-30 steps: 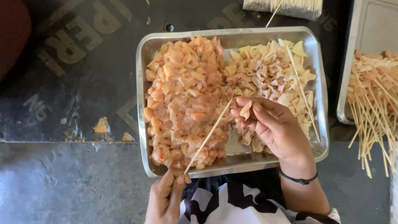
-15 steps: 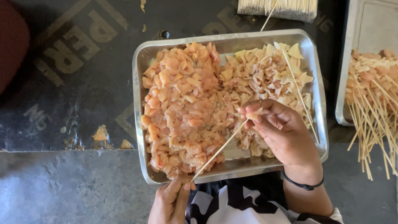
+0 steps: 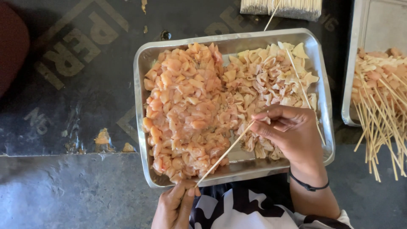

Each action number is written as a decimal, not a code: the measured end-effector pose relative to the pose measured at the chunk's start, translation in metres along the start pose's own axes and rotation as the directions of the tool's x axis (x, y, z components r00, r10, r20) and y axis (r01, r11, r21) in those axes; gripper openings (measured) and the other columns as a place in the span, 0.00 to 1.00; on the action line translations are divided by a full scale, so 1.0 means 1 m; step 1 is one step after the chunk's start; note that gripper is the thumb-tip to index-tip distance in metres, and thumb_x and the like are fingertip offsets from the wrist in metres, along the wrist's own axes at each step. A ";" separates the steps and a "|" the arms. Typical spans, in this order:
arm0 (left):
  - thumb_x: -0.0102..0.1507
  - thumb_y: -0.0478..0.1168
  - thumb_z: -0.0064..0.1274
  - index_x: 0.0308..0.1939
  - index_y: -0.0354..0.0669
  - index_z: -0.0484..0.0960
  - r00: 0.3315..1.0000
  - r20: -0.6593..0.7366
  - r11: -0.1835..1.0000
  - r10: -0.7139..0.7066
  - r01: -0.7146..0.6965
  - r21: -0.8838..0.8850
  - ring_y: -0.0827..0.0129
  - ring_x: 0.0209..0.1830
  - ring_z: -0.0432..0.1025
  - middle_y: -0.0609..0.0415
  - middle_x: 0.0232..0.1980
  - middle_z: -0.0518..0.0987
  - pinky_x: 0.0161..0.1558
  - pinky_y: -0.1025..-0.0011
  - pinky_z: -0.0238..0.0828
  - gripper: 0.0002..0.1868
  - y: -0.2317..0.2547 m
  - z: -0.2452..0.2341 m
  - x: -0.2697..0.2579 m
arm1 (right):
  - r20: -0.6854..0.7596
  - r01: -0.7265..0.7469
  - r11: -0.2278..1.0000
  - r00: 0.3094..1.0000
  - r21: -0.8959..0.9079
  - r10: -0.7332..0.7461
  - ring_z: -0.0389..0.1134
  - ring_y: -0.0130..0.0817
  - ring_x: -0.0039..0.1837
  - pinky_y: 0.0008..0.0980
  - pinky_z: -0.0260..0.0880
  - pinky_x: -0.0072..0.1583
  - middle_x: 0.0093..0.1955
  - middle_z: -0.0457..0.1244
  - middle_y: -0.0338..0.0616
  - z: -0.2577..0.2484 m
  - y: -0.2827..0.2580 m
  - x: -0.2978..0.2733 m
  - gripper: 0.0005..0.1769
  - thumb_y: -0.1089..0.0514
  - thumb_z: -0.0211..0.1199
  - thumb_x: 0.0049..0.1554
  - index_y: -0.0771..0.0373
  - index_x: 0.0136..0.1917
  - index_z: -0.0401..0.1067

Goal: Skewering small pieces of raw meat and skin onto wooden sticks to prepare satay.

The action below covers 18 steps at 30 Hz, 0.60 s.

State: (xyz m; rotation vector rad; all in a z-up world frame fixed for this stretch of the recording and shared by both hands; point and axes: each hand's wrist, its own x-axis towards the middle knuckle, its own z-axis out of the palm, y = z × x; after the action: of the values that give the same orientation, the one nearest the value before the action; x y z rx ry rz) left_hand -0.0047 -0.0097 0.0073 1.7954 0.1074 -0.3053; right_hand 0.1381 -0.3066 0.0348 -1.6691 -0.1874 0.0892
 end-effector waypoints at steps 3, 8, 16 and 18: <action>0.68 0.35 0.46 0.35 0.37 0.80 1.000 0.006 1.000 -0.006 0.006 0.010 0.76 0.25 0.71 0.56 0.27 0.79 0.31 0.75 0.68 0.10 -0.003 -0.002 -0.001 | -0.035 -0.023 0.998 0.999 0.052 0.025 0.74 0.34 0.44 0.29 0.79 0.43 0.49 0.73 0.56 0.002 -0.012 0.001 0.13 0.66 0.69 0.59 0.69 0.58 0.77; 0.68 0.35 0.46 0.35 0.38 0.80 1.000 0.008 1.000 -0.009 0.009 0.024 0.76 0.24 0.70 0.56 0.26 0.79 0.30 0.74 0.68 0.09 -0.007 0.000 -0.002 | 0.005 -0.142 0.905 0.988 0.401 0.153 0.74 0.42 0.56 0.36 0.80 0.56 0.58 0.70 0.59 0.000 -0.025 0.006 0.18 0.59 0.62 0.61 0.70 0.63 0.74; 0.68 0.35 0.46 0.35 0.38 0.80 0.999 0.025 0.999 0.029 -0.029 0.013 0.76 0.25 0.71 0.55 0.27 0.80 0.31 0.75 0.69 0.09 -0.006 0.002 -0.002 | 0.095 -0.180 0.852 0.984 0.491 0.153 0.73 0.47 0.62 0.39 0.77 0.61 0.62 0.68 0.59 0.002 -0.023 0.001 0.22 0.65 0.67 0.58 0.68 0.65 0.69; 0.68 0.35 0.46 0.35 0.37 0.80 1.000 0.023 1.000 0.010 -0.010 0.021 0.75 0.26 0.72 0.55 0.28 0.80 0.32 0.75 0.70 0.09 -0.003 0.002 -0.002 | 0.010 -0.189 0.904 0.980 0.383 0.200 0.74 0.45 0.60 0.39 0.78 0.59 0.59 0.70 0.57 0.006 -0.026 0.001 0.22 0.64 0.66 0.57 0.69 0.65 0.70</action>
State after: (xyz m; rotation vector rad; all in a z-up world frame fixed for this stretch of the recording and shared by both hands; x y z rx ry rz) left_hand -0.0072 -0.0110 0.0046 1.8126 0.0787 -0.3211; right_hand 0.1367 -0.2980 0.0597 -1.2918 0.0216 0.2375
